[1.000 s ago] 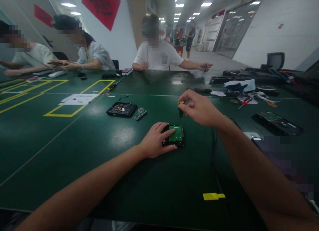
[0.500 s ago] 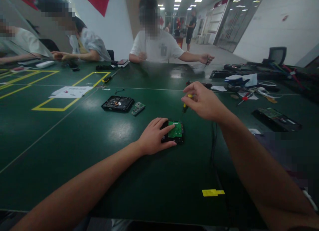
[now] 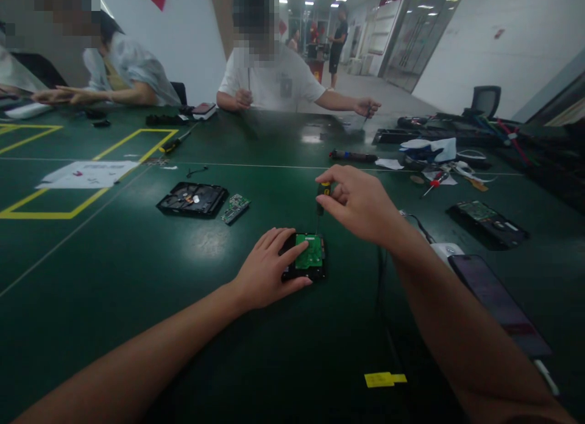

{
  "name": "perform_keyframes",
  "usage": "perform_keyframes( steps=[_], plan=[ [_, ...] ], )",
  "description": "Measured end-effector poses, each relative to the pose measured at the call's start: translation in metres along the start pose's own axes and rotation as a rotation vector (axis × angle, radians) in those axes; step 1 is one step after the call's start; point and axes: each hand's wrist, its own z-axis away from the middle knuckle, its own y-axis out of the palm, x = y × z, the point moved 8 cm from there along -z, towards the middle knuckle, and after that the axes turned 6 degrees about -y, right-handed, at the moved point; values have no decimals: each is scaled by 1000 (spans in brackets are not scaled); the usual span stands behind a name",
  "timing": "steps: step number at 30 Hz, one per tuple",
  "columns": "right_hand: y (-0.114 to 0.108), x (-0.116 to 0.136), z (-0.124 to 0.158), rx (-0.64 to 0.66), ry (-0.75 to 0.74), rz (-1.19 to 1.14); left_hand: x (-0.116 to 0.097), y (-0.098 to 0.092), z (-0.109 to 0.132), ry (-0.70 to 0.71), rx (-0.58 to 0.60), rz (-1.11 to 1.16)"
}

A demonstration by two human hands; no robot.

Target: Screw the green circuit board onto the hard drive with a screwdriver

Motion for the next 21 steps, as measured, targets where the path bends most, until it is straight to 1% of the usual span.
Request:
perform_keyframes(
  steps=[4, 11, 17, 21],
  plan=[
    [-5, -7, -1, -46, 45, -9, 0, 0, 0, 0, -6, -6],
    [-11, -8, 0, -28, 34, -77, -1, 1, -1, 5, -18, -14],
    [-9, -1, 3, 2, 63, -52, -1, -1, 0, 22, -38, 10],
    [-11, 1, 0, 27, 92, -31, 0, -2, 0, 19, -39, 12]
  ],
)
